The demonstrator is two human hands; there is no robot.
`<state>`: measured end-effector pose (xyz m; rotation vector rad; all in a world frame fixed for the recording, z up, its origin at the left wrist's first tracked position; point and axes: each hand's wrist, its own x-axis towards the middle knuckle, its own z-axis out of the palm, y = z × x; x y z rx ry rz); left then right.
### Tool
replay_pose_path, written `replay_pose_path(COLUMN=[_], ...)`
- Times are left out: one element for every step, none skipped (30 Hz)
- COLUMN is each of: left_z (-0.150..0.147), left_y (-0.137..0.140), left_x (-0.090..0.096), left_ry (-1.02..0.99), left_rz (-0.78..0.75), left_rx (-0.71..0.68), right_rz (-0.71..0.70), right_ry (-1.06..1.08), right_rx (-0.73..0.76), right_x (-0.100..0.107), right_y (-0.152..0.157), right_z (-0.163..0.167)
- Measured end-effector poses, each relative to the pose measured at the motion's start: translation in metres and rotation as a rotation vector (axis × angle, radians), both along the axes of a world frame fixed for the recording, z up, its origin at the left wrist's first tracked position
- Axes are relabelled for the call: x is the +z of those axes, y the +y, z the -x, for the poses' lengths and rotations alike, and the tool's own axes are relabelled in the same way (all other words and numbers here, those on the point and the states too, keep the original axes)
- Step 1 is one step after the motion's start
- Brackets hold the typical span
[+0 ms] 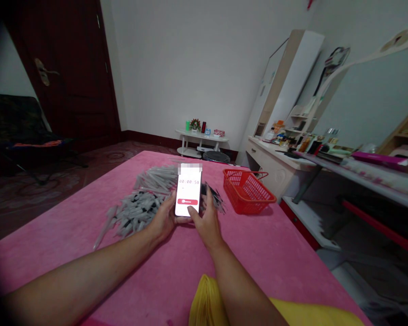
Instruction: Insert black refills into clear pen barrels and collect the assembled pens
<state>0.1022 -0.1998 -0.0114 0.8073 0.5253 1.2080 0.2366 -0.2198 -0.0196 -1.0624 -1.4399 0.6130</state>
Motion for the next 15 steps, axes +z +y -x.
replay_pose_path(left_z=[0.0001, 0.0001, 0.0002, 0.0001, 0.0001, 0.0000, -0.0001, -0.0001, -0.0002, -0.0002, -0.0002, -0.0002, -0.0002, -0.0002, -0.0002], left_y=[0.0001, 0.0001, 0.0001, 0.0001, 0.0001, 0.0001, 0.0000, 0.0000, -0.0001, -0.0002, -0.0004, -0.0007, -0.0010, -0.0013, -0.0017], left_x=[-0.0001, -0.0002, -0.0004, -0.0006, -0.0009, -0.0011, -0.0012, -0.0012, -0.0011, -0.0009, -0.0006, -0.0002, 0.0002, 0.0007, 0.0011], left_ry=[0.000, 0.002, 0.003, 0.006, 0.009, 0.013, 0.016, 0.018, 0.019, 0.021, 0.023, 0.025, 0.024, 0.024, 0.023], left_rz=[0.002, 0.003, 0.003, 0.002, 0.001, 0.001, 0.000, 0.000, 0.000, 0.001, 0.002, 0.004, 0.007, 0.010, 0.014], left_rx=[0.000, -0.002, -0.004, -0.007, -0.009, -0.011, -0.012, -0.011, -0.010, -0.008, -0.006, -0.005, -0.003, -0.002, 0.000], right_rz=[0.010, 0.016, 0.016, 0.013, 0.009, 0.007, 0.007, 0.011, 0.017, 0.025, 0.034, 0.043, 0.051, 0.058, 0.064], right_ry=[0.029, 0.061, 0.098, 0.135, 0.173, 0.208, 0.243, 0.273, 0.300, 0.325, 0.346, 0.363, 0.376, 0.386, 0.391], right_rx=[-0.005, -0.006, -0.004, 0.003, 0.011, 0.022, 0.030, 0.037, 0.043, 0.047, 0.051, 0.058, 0.065, 0.071, 0.074], right_x=[0.0009, 0.0022, 0.0036, 0.0051, 0.0065, 0.0077, 0.0085, 0.0090, 0.0090, 0.0088, 0.0082, 0.0076, 0.0069, 0.0063, 0.0059], right_y=[-0.0002, -0.0004, -0.0005, -0.0007, -0.0008, -0.0008, -0.0006, -0.0004, 0.0000, 0.0005, 0.0011, 0.0017, 0.0024, 0.0029, 0.0033], right_z=[0.0000, 0.0000, 0.0002, 0.0003, 0.0004, 0.0004, 0.0003, 0.0001, -0.0004, -0.0009, -0.0015, -0.0022, -0.0029, -0.0036, -0.0041])
